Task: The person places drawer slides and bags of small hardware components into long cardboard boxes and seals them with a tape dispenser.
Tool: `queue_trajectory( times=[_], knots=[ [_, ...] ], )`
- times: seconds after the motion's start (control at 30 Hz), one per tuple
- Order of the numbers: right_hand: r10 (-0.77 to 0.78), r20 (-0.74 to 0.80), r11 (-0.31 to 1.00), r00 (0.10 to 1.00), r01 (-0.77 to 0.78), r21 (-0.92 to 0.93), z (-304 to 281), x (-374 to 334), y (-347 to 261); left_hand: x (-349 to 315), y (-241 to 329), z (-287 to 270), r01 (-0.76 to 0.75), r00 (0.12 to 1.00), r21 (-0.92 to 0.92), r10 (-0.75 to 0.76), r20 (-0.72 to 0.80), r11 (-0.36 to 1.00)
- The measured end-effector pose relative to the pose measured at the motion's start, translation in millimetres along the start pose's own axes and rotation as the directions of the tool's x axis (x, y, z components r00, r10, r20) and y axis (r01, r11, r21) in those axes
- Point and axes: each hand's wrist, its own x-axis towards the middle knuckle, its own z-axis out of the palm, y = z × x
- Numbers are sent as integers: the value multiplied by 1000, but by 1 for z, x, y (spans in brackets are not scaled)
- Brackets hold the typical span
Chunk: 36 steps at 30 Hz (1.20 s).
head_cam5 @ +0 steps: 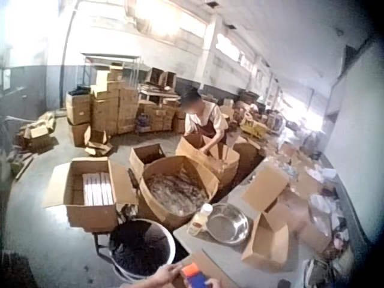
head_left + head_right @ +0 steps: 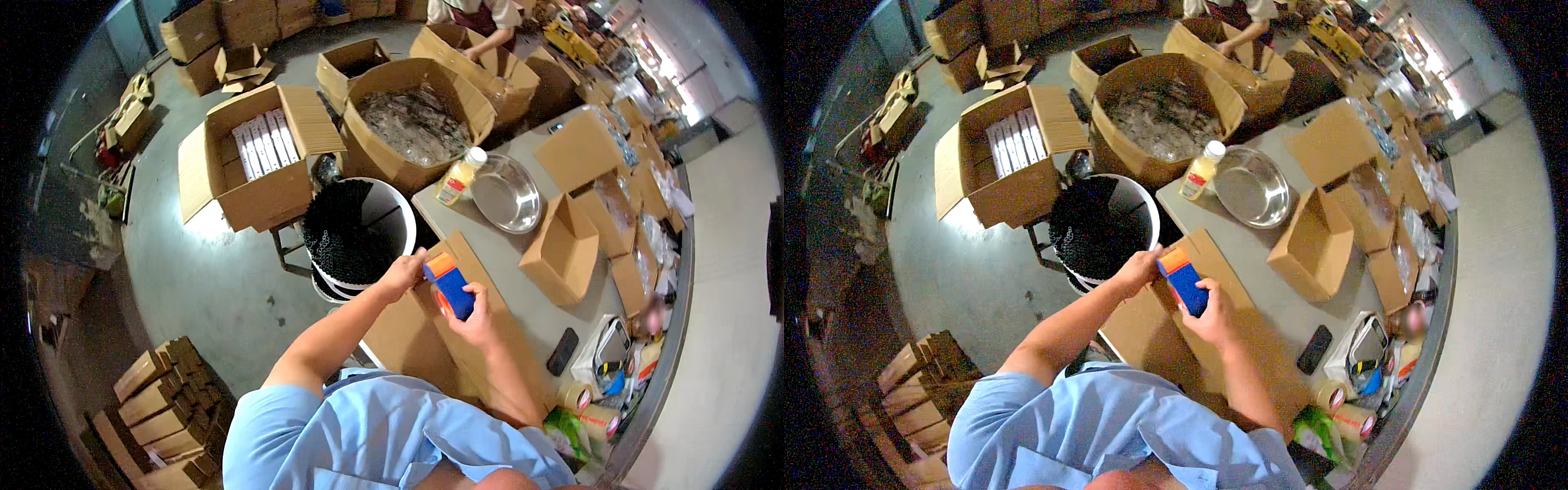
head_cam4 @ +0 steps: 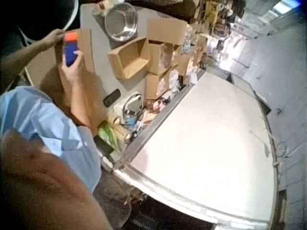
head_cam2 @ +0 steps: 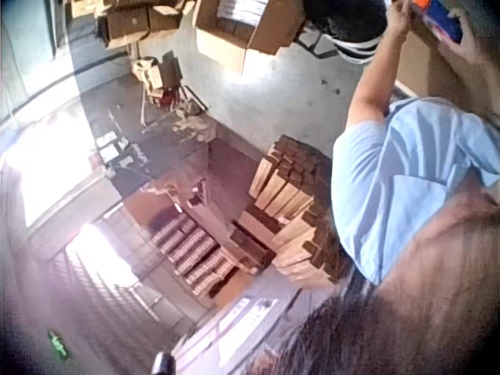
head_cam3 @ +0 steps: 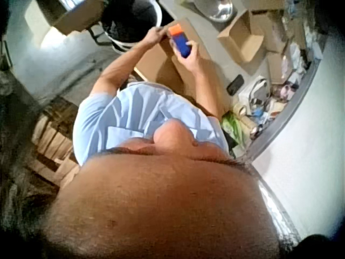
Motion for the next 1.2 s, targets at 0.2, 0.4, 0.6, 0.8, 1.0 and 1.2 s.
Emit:
queue_trajectory(
  times=[0.2, 0.4, 0.6, 0.8, 1.0, 1.2],
  knots=[
    [22, 130, 997, 991, -32, 70, -5, 18, -12, 5, -3, -11, 262, 925, -687, 28, 380, 677],
    [131, 282, 989, 950, -146, 34, -38, 12, -34, 28, -37, 2, 183, 974, -373, -115, 196, 910],
    [321, 362, 947, 875, -306, -100, -61, -27, -27, 14, -16, 6, 17, 997, 288, 6, -79, 957],
    [376, 455, 926, 807, -331, -179, -52, 0, -31, 11, -41, 10, -53, 953, 627, 228, -202, 777],
    [577, 554, 810, 600, -505, -297, -69, 23, -55, -11, -17, 47, -327, 905, 550, 423, -52, 768],
    [427, 505, 903, 750, -325, -282, -128, -73, -20, -12, -2, 40, -238, 960, 509, 279, -6, 827]
  ],
)
